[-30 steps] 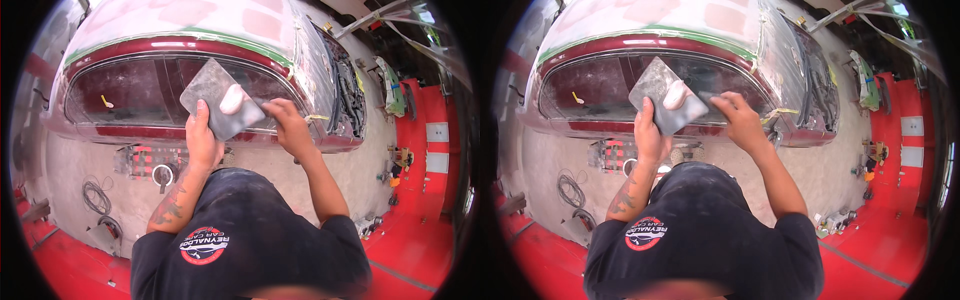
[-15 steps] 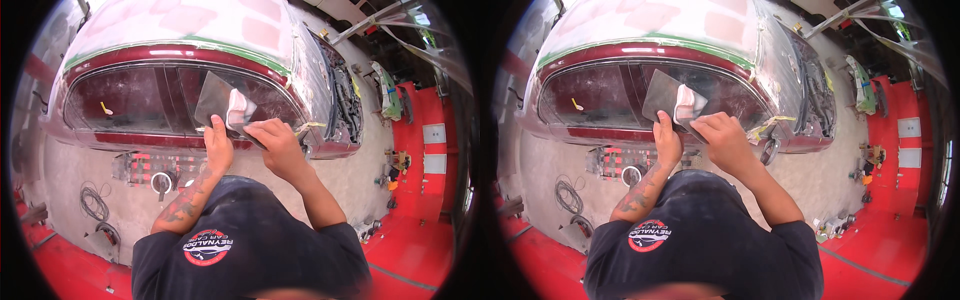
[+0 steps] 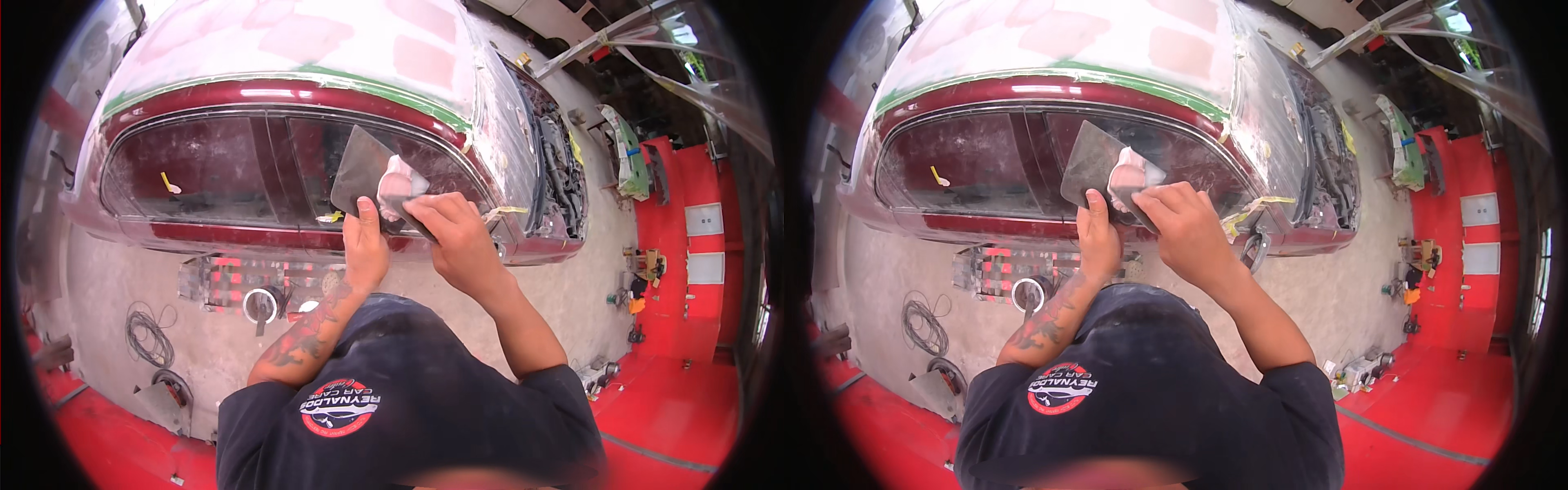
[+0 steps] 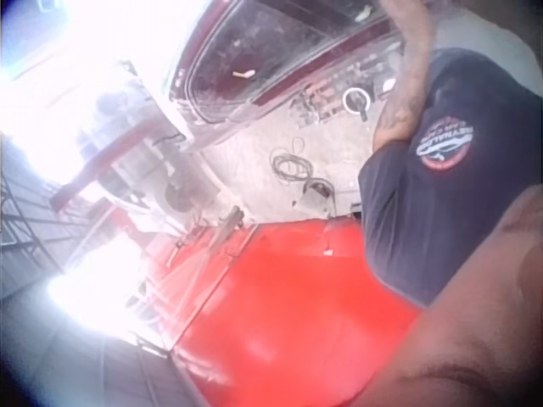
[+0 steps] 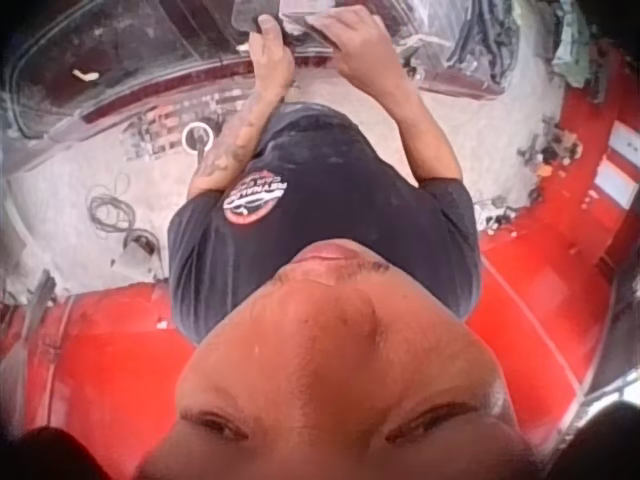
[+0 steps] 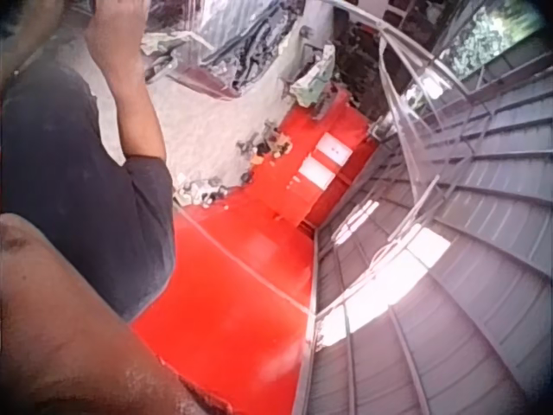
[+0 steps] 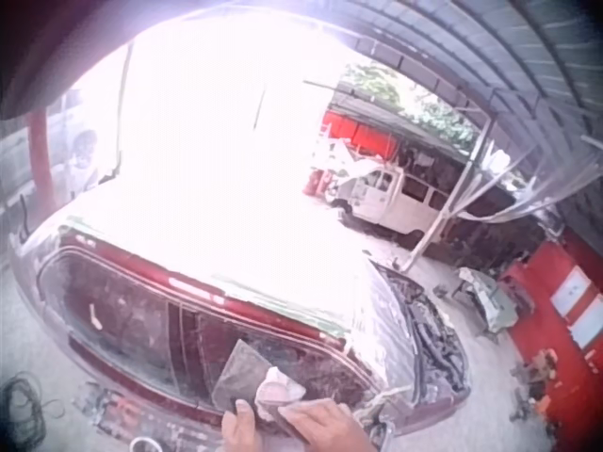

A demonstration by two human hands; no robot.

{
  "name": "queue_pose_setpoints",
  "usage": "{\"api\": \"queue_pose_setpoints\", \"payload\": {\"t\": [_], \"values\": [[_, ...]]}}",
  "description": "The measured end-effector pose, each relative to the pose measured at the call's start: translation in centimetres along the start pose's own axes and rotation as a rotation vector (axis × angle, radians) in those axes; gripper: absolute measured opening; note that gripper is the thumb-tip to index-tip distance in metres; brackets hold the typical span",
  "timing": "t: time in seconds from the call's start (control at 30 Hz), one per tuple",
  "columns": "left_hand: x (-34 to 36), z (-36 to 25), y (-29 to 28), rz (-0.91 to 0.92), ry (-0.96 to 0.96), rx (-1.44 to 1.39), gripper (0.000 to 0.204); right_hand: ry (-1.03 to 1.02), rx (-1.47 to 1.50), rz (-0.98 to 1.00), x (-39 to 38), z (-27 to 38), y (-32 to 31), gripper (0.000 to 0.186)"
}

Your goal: Applying and smoothing body filler on a car roof and pillar using spreaders.

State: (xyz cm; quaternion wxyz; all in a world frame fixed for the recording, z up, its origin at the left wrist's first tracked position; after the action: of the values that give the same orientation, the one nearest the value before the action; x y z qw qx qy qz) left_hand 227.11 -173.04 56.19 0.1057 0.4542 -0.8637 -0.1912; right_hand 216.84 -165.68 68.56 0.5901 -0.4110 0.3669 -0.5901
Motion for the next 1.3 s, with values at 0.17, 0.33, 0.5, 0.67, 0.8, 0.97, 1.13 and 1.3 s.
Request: {"api": "queue_pose_setpoints", "payload": {"t": [0.17,0.33,0.5,0.67,0.8,0.97,1.13,1.3], "values": [[-0.1,-0.3,-0.5,-0.025,-0.025,0.070,0.060,0.019,-0.064,-0.235,-0.4,-0.6,-0.5,0.050],[0.5,-0.9,-0.5,-0.005,0.073,0.103,0.059,-0.032,-0.112,-0.246,-0.1,-1.0,0.1,0.055],[1.6,-0.7,-2.0,-0.014,-0.051,0.155,0.057,-0.128,-0.131,-0.028,0.0,-1.2,0.8,0.058],[2.4,0.1,-2.9,-0.107,-0.228,-0.674,0.045,-0.149,0.056,-0.220,-1.2,-2.2,1.1,0.060],[1.2,-0.6,-2.3,-0.016,-0.241,-0.740,0.045,-0.101,0.158,-0.157,-1.5,-4.3,3.6,0.069],[0.6,-0.9,-2.1,0.063,-0.081,-0.603,0.044,0.073,0.407,-0.242,-2.9,-7.7,3.0,0.050],[1.5,-0.9,-3.6,-0.006,0.012,-0.146,0.041,0.354,0.635,-0.049,-3.7,-6.9,3.9,0.042],[1.9,-1.8,-3.3,-0.007,0.028,-0.153,0.047,0.074,0.092,-0.069,-1.5,-5.7,0.7,0.052]]}}
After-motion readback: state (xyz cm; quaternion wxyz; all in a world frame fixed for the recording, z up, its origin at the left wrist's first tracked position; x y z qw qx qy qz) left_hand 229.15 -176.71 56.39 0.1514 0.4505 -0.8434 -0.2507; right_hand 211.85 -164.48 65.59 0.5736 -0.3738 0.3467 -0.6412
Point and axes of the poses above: each hand's wrist, its own x-axis towards the middle knuckle, its own y-axis out of the palm, z = x × y, the point moved 4 cm from there along x, towards the middle knuckle, and after that the axes turned 8 degrees about z, right-handed, at the moved point
